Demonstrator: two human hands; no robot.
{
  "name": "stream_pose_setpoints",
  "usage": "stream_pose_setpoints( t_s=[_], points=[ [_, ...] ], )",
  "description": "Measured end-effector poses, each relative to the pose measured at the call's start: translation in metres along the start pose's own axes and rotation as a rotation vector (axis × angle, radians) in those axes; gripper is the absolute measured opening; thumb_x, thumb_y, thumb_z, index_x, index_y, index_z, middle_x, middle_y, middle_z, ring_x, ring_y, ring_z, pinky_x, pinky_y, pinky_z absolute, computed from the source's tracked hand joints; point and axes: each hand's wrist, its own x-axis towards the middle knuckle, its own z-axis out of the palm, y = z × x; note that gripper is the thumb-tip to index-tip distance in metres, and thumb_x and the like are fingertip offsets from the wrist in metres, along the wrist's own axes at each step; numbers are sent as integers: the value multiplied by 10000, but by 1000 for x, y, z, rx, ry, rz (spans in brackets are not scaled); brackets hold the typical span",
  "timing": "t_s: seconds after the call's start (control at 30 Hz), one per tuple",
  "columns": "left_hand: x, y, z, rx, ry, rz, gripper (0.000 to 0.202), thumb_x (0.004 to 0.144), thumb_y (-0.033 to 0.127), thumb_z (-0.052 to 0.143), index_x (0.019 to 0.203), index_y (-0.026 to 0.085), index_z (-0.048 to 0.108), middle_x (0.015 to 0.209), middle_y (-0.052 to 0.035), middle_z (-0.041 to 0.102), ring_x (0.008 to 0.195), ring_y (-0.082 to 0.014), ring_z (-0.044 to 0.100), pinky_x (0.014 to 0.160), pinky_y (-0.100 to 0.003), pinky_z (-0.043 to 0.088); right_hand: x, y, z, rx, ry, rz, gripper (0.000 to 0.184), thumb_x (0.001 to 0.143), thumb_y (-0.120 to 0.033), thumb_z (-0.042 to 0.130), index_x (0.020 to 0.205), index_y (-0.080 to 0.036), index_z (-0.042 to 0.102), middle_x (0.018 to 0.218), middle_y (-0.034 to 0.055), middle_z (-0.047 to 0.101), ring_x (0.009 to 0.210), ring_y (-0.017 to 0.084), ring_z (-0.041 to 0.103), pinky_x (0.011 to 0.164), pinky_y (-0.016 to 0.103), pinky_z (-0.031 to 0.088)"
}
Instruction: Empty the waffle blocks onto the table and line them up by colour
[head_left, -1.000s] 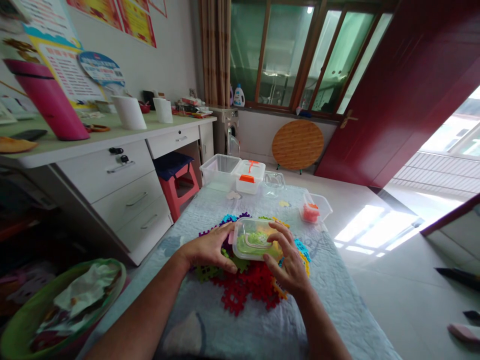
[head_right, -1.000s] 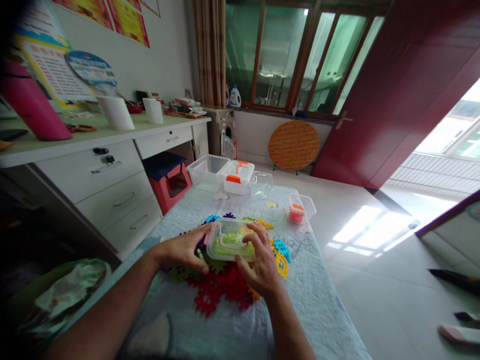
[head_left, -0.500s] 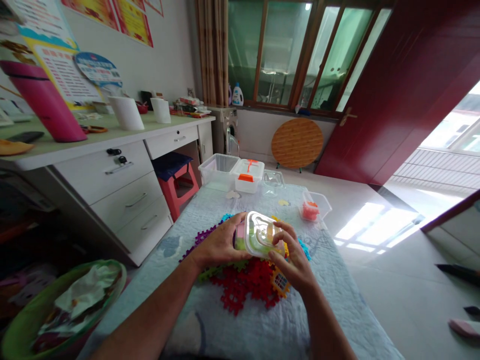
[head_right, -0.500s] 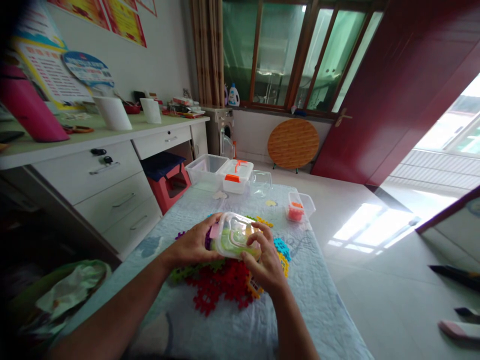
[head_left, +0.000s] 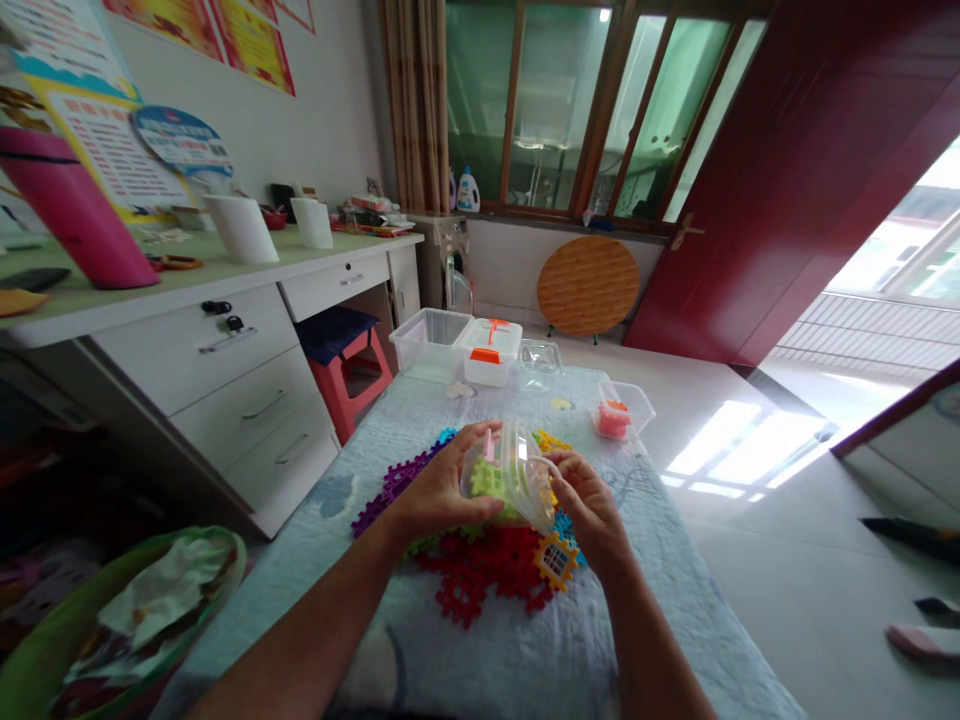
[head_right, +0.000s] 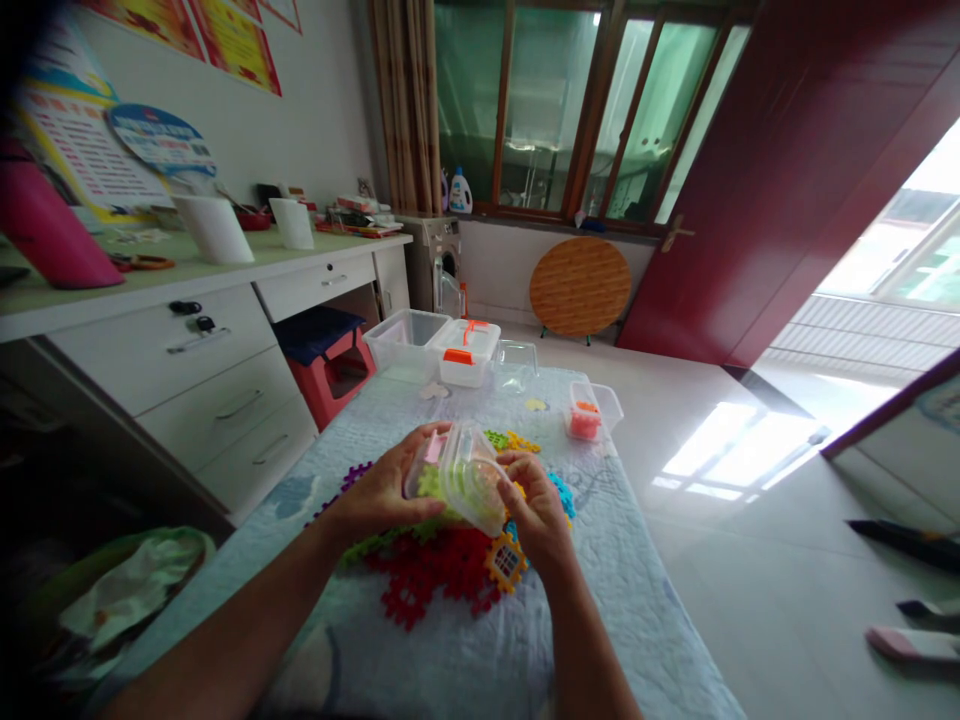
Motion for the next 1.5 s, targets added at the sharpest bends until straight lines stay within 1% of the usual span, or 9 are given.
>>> stream_pose_setpoints(
  t_s=[0.17, 0.33, 0.43, 0.57, 0.7, 0.87, 1.1, 1.33, 1.5],
  points=[
    [-1, -10, -6, -215, 21, 22, 857, 603, 228, 822, 1379, 231, 460, 1413, -126, 499, 1317, -332, 451, 1084, -450, 385, -1, 8, 1, 206, 343, 194, 243, 873, -449, 597, 853, -210, 555, 748, -6, 630, 619, 131, 562, 550, 251, 476],
    [-3, -12, -16, -401, -2, 29, 825, 596, 318, 833, 1354, 289, 510, 1441, -110, 484, 1340, -362, 426, 1072, -501, 393, 2, 15, -3, 432, 381, 268, 284, 804, -446, 684, 868, -210, 540, 799, 4, 679, 673, 153, 647, 579, 277, 536],
    [-1, -7, -22, -375, -17, 35, 832, 597, 326, 830, 1360, 274, 505, 1429, -120, 494, 1323, -373, 444, 1059, -506, 410, 4, 14, -2, 489, 382, 284, 324, 813, -496, 670, 864, -213, 521, 778, 3, 690, 688, 160, 667, 595, 287, 556],
    [6, 11, -30, -98, -20, 69, 779, 663, 313, 783, 1376, 260, 474, 1403, -107, 513, 1284, -331, 488, 1070, -476, 411, 5, 12, -1, 555, 364, 313, 366, 804, -542, 668, 844, -215, 510, 749, 6, 700, 710, 173, 688, 600, 302, 574],
    [17, 41, -31, 389, 19, 168, 712, 691, 339, 748, 1349, 259, 486, 1396, -93, 494, 1240, -291, 512, 1075, -468, 409, 5, 12, -1, 609, 331, 346, 373, 781, -534, 698, 849, -214, 518, 738, 7, 699, 723, 186, 703, 596, 304, 576],
    [36, 62, -18, 951, -91, 260, 708, 650, 311, 736, 1316, 199, 523, 1298, -109, 553, 1214, -294, 505, 1087, -476, 373, 4, 11, -1, 633, 289, 378, 365, 778, -508, 716, 844, -213, 512, 737, 8, 702, 743, 185, 706, 600, 281, 565],
    [51, 66, -13, 1221, -207, 188, 721, 644, 315, 709, 1320, 123, 546, 1242, -140, 573, 1132, -299, 542, 1028, -432, 409, 3, 11, -2, 624, 249, 390, 396, 775, -472, 727, 1031, -210, 576, 787, 27, 730, 696, 166, 685, 579, 257, 533],
    [32, 85, -44, 1178, -75, 226, 689, 693, 312, 687, 1348, 213, 498, 1314, -107, 542, 1230, -306, 498, 1082, -471, 372, 1, 13, -1, 614, 230, 454, 363, 765, -490, 730, 948, -207, 596, 795, 27, 725, 619, 155, 660, 554, 270, 525],
    [2, 82, -63, 748, 97, 226, 945, 695, 389, 755, 1495, 310, 258, 1450, -89, 415, 1338, -320, 408, 1123, -488, 347, 3, 9, 2, 629, 263, 434, 341, 727, -454, 768, 899, -216, 595, 774, 3, 714, 628, 149, 655, 570, 263, 517]
  ],
)
